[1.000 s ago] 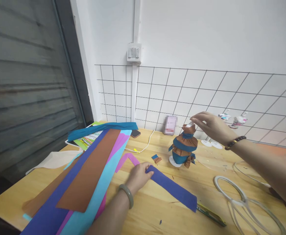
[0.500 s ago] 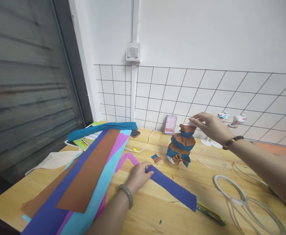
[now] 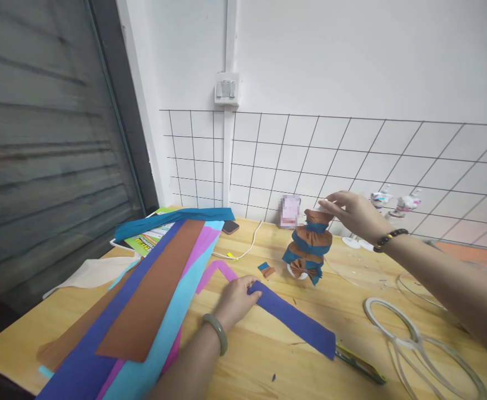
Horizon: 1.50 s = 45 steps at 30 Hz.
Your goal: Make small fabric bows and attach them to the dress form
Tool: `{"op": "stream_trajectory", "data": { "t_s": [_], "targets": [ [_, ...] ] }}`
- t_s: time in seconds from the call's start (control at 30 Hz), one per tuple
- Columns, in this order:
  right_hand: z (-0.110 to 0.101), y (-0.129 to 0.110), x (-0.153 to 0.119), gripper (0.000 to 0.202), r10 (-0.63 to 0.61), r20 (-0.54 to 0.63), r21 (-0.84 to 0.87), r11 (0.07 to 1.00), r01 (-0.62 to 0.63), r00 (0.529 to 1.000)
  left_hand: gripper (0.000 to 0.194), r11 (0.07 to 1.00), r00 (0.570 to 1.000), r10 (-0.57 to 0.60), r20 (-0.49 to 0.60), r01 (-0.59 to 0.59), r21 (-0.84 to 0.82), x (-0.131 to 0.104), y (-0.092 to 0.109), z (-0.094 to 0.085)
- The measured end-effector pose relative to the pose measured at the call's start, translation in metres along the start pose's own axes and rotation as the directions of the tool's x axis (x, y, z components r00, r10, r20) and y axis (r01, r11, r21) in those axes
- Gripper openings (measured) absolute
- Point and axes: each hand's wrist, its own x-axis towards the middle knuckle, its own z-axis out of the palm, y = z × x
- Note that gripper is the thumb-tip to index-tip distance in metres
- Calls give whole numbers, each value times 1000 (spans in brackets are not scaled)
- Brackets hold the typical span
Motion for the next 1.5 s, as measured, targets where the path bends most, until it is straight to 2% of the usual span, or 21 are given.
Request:
{"op": "stream_trajectory", "data": {
  "t_s": [0.57, 0.83, 1.3, 1.5],
  "targets": [
    [-1, -1, -2, 41, 74, 33, 60, 995, -76, 997, 27, 1000, 1000, -5, 15, 6, -25, 0, 2, 0],
    [-1, -3, -6, 39, 16, 31, 111, 994, -19, 999, 26, 1000, 1000, -4, 11, 4, -17, -1, 3, -1],
    [-3, -4, -10, 31, -53, -9, 105, 993, 54, 999, 28, 1000, 1000, -18, -2, 18, -1, 0, 1, 0],
    [-3, -11, -11, 30, 22, 22, 105, 994, -24, 1000, 27, 1000, 1000, -8, 4, 8, -6, 0, 1, 1]
  ]
}}
